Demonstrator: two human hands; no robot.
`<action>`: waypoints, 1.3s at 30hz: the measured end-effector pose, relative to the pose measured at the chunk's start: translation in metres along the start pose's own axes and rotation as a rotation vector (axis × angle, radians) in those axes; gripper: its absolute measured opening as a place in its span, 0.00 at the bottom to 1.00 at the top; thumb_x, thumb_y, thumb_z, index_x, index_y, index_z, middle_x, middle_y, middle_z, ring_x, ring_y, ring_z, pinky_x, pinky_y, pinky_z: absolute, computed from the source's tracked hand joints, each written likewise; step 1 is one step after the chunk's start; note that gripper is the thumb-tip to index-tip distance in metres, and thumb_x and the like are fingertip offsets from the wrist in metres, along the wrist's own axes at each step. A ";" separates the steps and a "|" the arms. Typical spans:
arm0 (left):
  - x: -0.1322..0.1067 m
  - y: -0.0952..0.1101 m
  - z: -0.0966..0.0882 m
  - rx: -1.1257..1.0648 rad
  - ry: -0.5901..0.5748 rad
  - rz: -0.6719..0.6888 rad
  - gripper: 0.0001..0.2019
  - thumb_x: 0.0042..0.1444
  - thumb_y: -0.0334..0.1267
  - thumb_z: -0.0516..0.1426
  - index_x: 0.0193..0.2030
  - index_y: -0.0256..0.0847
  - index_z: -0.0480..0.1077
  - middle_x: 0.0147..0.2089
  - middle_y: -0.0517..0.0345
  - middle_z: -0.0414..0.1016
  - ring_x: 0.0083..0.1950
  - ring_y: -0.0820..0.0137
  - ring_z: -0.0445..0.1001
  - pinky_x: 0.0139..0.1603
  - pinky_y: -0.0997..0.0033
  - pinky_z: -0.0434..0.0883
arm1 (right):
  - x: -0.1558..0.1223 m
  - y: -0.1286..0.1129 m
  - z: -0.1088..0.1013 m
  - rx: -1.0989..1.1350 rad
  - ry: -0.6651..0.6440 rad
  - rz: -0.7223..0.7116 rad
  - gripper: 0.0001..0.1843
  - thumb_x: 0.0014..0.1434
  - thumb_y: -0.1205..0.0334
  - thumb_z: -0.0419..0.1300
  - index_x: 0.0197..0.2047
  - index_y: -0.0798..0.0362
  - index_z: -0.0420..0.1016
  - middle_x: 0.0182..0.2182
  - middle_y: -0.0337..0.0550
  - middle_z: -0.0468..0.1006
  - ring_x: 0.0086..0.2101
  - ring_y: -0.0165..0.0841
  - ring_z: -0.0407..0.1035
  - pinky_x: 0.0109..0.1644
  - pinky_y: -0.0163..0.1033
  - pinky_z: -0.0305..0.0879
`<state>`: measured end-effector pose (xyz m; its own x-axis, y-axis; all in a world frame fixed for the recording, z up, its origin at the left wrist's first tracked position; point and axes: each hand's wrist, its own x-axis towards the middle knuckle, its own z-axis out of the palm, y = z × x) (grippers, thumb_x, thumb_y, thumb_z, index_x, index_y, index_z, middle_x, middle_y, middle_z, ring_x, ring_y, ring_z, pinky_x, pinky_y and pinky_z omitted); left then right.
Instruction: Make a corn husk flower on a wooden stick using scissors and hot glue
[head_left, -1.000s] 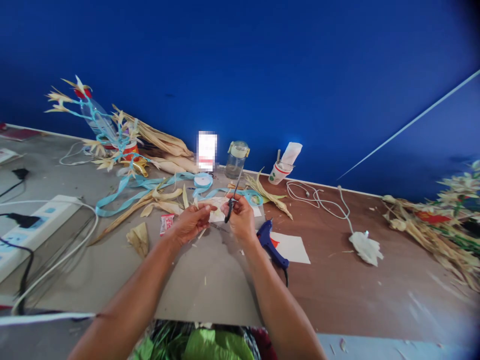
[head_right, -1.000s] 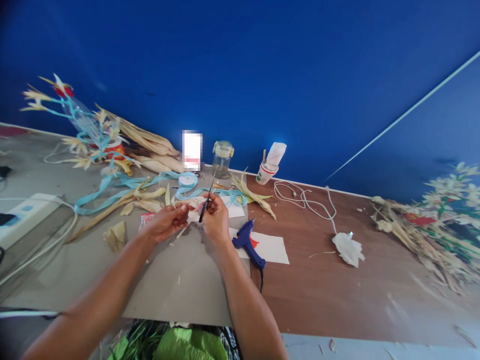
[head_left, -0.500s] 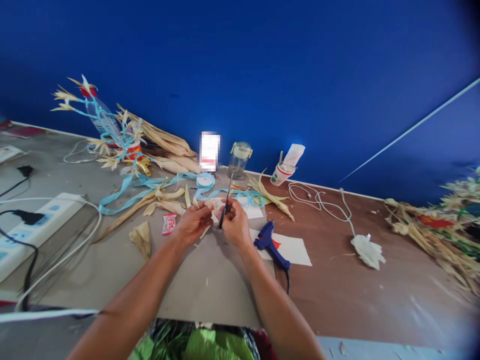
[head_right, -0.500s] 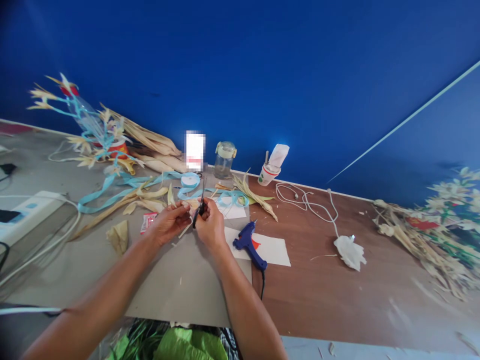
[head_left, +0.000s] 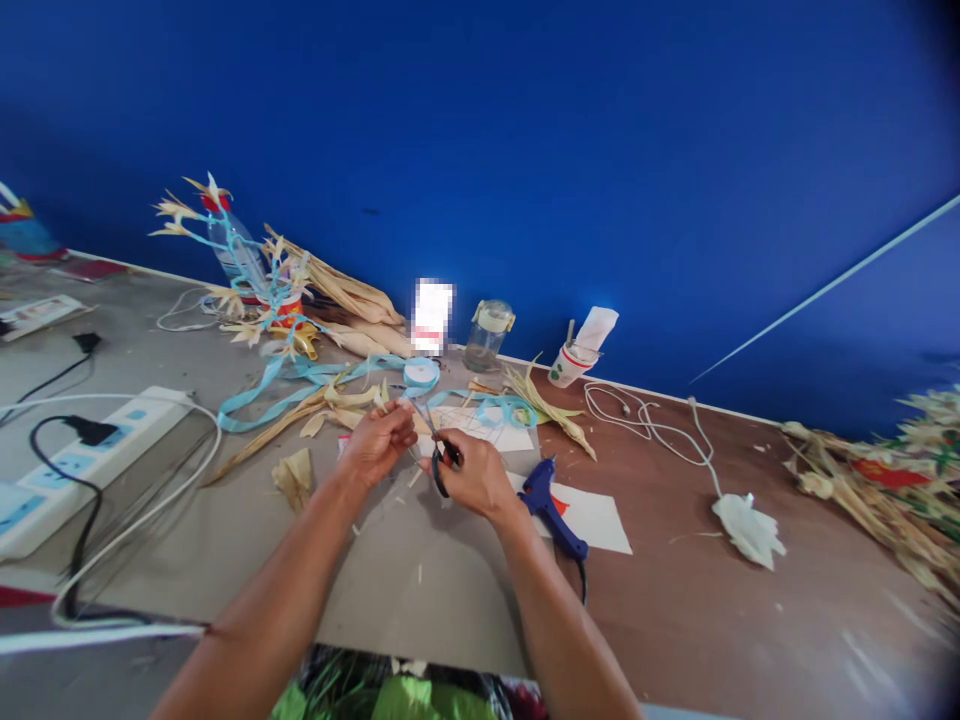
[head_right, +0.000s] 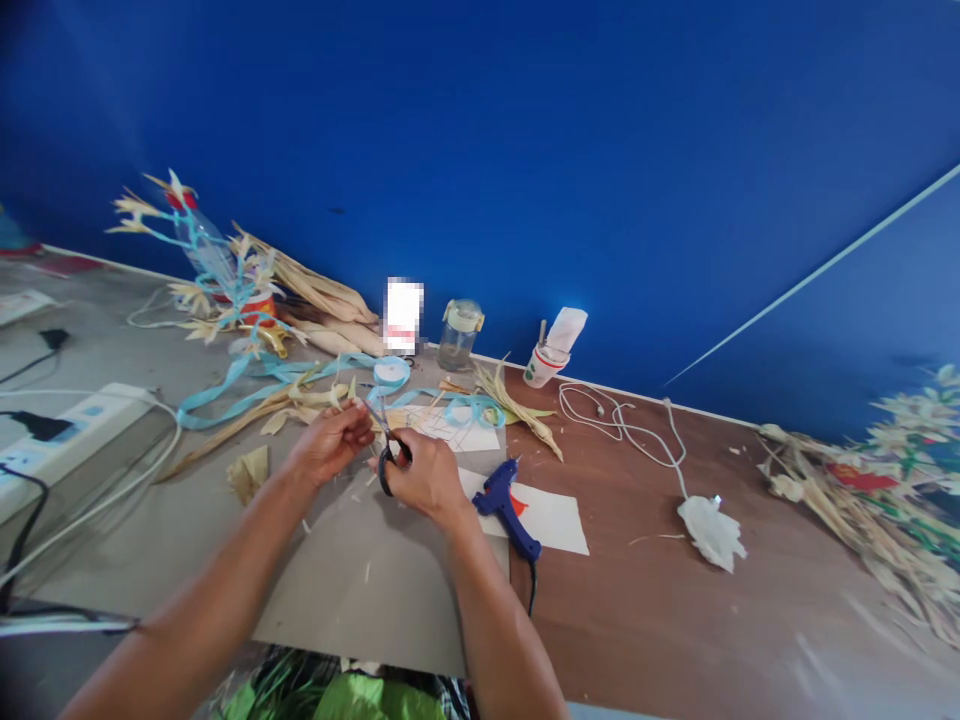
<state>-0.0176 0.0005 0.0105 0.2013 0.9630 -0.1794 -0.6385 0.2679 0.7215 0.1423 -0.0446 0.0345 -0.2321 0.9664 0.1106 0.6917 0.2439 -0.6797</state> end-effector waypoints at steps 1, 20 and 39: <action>0.000 0.000 0.000 0.015 0.008 0.004 0.10 0.42 0.32 0.65 0.25 0.36 0.66 0.16 0.72 0.51 0.18 0.83 0.49 0.21 0.81 0.56 | 0.000 -0.001 0.000 -0.021 -0.009 -0.020 0.14 0.52 0.57 0.58 0.42 0.50 0.75 0.25 0.37 0.74 0.27 0.30 0.67 0.32 0.32 0.58; 0.001 0.003 -0.001 0.126 0.100 0.035 0.14 0.37 0.35 0.67 0.24 0.36 0.65 0.19 0.70 0.56 0.19 0.83 0.55 0.21 0.82 0.59 | 0.000 -0.003 -0.006 -0.062 -0.030 -0.046 0.08 0.53 0.56 0.58 0.34 0.51 0.74 0.22 0.36 0.71 0.25 0.28 0.62 0.29 0.31 0.51; 0.000 0.004 0.000 0.146 0.119 -0.001 0.16 0.38 0.39 0.68 0.25 0.37 0.65 0.17 0.71 0.55 0.19 0.83 0.55 0.23 0.82 0.62 | -0.001 0.001 -0.009 -0.030 -0.049 -0.077 0.08 0.55 0.57 0.58 0.32 0.51 0.74 0.25 0.36 0.73 0.25 0.28 0.62 0.30 0.30 0.52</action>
<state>-0.0204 0.0020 0.0133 0.1074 0.9619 -0.2516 -0.5222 0.2699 0.8090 0.1492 -0.0450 0.0406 -0.3184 0.9396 0.1259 0.6902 0.3208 -0.6486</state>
